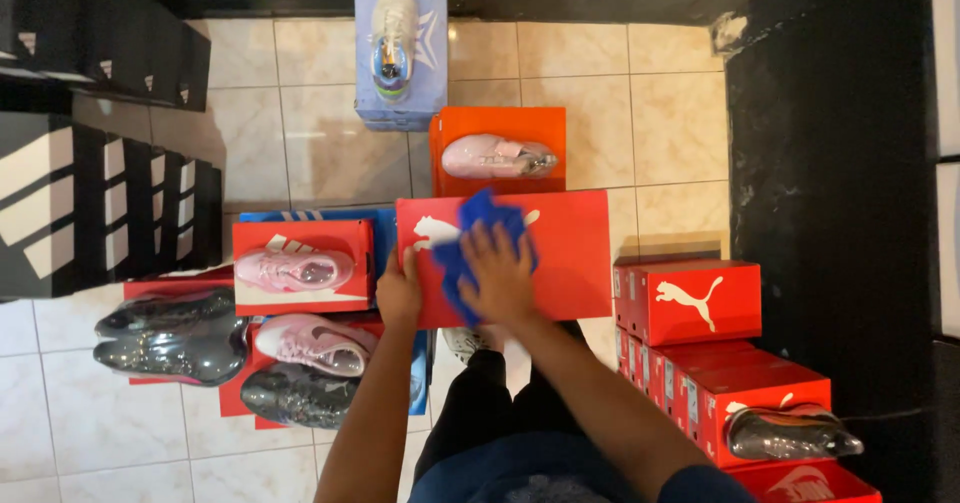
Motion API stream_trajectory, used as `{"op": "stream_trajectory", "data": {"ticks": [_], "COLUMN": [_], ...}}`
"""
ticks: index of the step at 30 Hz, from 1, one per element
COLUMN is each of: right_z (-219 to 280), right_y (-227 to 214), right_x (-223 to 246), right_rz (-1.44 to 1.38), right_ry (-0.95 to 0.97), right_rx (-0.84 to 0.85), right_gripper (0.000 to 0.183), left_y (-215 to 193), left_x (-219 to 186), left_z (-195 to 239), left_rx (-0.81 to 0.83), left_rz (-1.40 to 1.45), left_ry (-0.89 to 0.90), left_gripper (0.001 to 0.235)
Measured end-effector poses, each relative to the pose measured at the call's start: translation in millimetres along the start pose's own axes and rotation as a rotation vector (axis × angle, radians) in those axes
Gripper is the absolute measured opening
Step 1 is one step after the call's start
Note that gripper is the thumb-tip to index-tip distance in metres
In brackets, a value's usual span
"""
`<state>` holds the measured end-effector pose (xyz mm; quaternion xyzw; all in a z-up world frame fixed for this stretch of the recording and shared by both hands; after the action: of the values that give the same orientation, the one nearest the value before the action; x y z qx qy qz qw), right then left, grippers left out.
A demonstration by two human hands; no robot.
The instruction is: Cleaning and organizing shoe boxes using a cloth in a warehouse setting
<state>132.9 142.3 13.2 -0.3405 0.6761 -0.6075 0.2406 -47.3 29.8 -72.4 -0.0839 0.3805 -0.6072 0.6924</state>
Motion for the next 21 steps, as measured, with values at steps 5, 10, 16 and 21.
{"op": "stream_trajectory", "data": {"ticks": [5, 10, 16, 21], "right_z": [84, 60, 74, 168], "right_y": [1, -36, 41, 30], "right_x": [-21, -140, -213, -170], "right_rz": [0.067, -0.195, -1.066, -0.958], "right_ry": [-0.008, 0.490, 0.991, 1.032], "right_rx": [0.100, 0.084, 0.071, 0.255], "right_gripper": [0.078, 0.084, 0.070, 0.081], "left_y": [-1, -8, -6, -10], "left_x": [5, -6, -5, -14], "left_z": [4, 13, 4, 11], "left_rx": [-0.032, -0.012, -0.023, -0.005], "left_rz": [-0.021, -0.014, -0.034, -0.057], "left_ry": [-0.015, -0.019, -0.048, -0.057], "left_gripper": [0.070, 0.077, 0.079, 0.079]}}
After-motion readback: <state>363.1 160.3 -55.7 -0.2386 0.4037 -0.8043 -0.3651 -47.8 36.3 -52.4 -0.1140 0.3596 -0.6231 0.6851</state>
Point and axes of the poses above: each hand's wrist, its own z-axis away from the middle knuckle, its own y-axis out of the palm, x = y × z, the point moved 7 cm from there along -z, towards the middle knuckle, and after that the axes turned 11 degrees about -y, right-handed, at the moved point
